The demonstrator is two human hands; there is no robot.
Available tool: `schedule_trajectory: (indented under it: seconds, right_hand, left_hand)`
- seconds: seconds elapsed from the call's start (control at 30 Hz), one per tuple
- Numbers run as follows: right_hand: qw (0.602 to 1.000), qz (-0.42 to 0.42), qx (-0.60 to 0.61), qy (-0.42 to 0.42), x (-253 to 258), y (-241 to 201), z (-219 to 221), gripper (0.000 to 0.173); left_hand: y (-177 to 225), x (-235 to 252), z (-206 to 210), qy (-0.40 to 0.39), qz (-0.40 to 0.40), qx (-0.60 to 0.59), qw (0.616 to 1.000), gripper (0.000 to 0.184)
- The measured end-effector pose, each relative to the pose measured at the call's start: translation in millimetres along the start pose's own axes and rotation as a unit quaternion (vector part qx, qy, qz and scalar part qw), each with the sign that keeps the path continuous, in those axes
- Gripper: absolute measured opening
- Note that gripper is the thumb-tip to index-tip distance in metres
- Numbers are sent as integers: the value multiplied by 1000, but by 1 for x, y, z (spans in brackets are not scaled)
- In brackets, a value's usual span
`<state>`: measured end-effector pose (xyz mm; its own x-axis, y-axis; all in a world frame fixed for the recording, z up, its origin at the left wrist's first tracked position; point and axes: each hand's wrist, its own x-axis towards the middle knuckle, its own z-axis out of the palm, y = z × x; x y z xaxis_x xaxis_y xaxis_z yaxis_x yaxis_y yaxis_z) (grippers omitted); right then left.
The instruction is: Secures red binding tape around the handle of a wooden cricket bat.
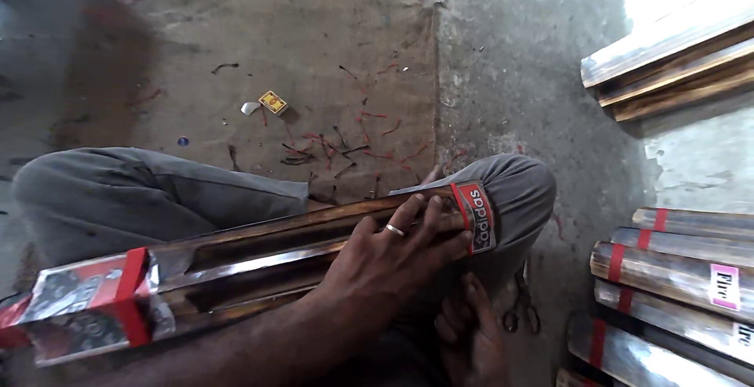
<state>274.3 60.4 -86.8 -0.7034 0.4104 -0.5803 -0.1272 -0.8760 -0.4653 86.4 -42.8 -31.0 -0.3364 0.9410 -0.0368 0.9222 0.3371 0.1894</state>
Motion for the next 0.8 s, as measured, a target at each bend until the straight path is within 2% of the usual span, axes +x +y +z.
schedule_trajectory:
  seconds: [0.17, 0.27, 0.33, 0.43, 0.5, 0.57, 0.63, 0.67, 0.73, 0.8]
  right_hand:
    - [997, -28, -57, -44, 4, -5, 13, 15]
    - [992, -71, -91, -57, 6, -16, 37, 14]
    - [988, -101, -97, -65, 4, -24, 51, 14]
    - [984, -122, -110, -74, 2, -31, 60, 13]
    - [984, -126, -113, -58, 2, -31, 63, 11]
    - [983, -126, -126, -47, 9, -28, 61, 12]
    - [982, -121, -139, -48, 21, -26, 54, 14]
    - [980, -118, -151, -51, 27, -27, 52, 16]
    - [979, -104, -170, -48, 39, -29, 53, 20]
    - [980, -92, -171, -46, 48, -29, 54, 23]
  left_hand:
    - [-17, 13, -15, -14, -9, -89, 996, 64]
    - [-33, 25, -42, -96, -30, -182, 978, 81]
    - [-43, 32, -59, -165, -34, -275, 946, 89]
    - [-54, 36, -67, -236, -24, -416, 878, 88]
    - [-58, 36, -61, -250, -18, -491, 834, 87]
    - [-64, 36, -51, -234, 4, -523, 819, 83]
    - [-69, 37, -42, -183, 29, -501, 846, 76]
    - [-69, 37, -42, -143, 25, -457, 878, 70]
    - [-62, 29, -39, -34, -17, -296, 954, 56]
    - [-44, 18, -21, 67, -44, -143, 986, 49]
